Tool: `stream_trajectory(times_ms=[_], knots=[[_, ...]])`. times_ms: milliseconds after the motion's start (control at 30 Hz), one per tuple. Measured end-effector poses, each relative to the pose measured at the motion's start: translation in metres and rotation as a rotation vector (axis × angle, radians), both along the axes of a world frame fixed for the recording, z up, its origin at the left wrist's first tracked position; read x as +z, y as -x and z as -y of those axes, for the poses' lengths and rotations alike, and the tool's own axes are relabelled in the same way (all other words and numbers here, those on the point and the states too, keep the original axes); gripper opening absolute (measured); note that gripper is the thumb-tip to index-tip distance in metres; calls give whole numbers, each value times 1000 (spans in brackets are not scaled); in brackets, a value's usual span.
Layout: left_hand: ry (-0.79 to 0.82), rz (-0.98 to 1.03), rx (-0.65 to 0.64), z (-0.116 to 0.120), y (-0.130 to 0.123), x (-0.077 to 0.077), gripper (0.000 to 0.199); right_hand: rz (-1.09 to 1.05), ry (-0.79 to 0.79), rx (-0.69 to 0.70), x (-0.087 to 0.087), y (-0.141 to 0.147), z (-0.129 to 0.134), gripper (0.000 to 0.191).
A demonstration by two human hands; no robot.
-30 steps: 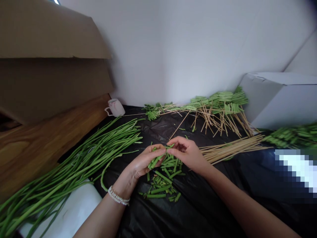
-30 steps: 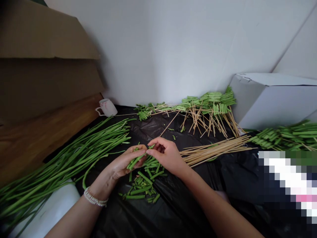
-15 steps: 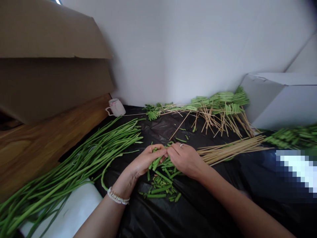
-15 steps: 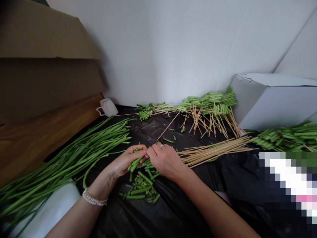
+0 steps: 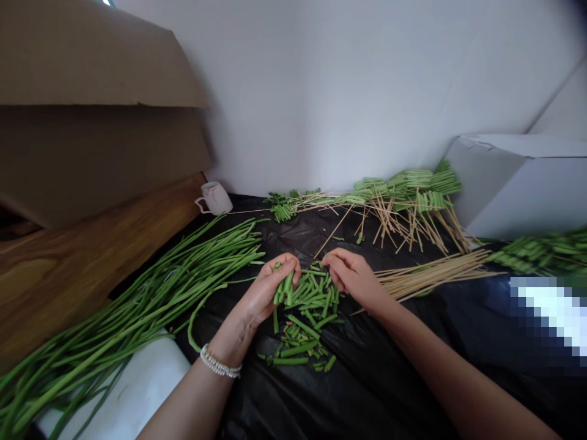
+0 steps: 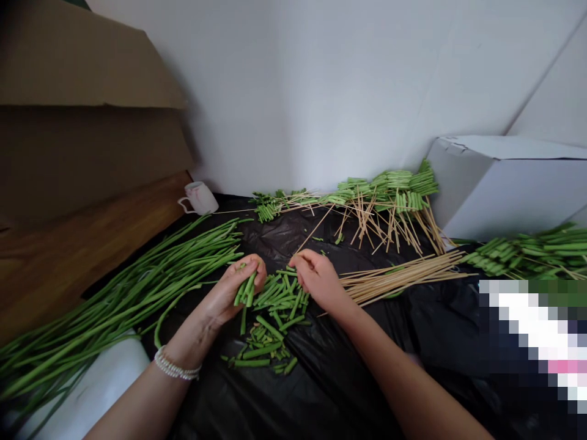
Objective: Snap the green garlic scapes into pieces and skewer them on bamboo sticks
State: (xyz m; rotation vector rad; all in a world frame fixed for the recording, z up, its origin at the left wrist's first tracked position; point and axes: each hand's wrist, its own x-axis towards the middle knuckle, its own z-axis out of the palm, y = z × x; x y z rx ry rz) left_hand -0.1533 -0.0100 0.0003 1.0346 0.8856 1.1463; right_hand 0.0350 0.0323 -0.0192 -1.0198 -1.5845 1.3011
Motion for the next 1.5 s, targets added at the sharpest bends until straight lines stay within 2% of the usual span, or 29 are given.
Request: stream_trajectory(times_ms=[167, 233, 300, 400, 533, 667, 800, 933, 1033, 1133, 1300, 1333, 1400, 1500], knots=[[65, 54, 187, -9, 1, -7, 31, 225, -211, -240, -18, -22, -26, 21], [59, 59, 231, -11, 3, -9, 32, 289, -322, -388, -23, -30, -35, 32], [31, 44, 250, -12, 3, -10, 31, 370, -439, -468, -25, -37, -41, 40], [-24, -11, 271, -13, 3, -11, 29, 517, -543, -370, -22, -45, -44, 25], [-91, -114, 274, -12, 1, -16, 26, 625, -518, -179, -16, -55, -45, 16], [-184, -216, 178, -11, 1, -19, 27, 662, -513, -159, -15, -59, -46, 16], [-187, -233, 124, -12, 3, -21, 35, 616, -572, -133, -18, -43, -37, 18], [-232, -303, 97, -13, 3, -22, 41, 599, -710, 18, -20, -14, -15, 19], [-358, -533, 193, -16, 7, -25, 36, 691, -798, 145, -23, -1, 0, 19], [-434, -804, 370, -23, 21, -31, 26, 767, -817, 181, -27, 1, 3, 18], [-349, -1014, 615, -38, 61, -37, 21, 781, -820, 210, -30, -1, -1, 19], [-317, -1025, 678, -40, 67, -37, 24, 779, -821, 213, -30, -1, -2, 19], [-224, -920, 797, -43, 77, -37, 50, 774, -820, 215, -31, 0, -2, 20], [-32, -552, 871, -45, 81, -36, 84, 770, -811, 218, -31, 1, -1, 21]])
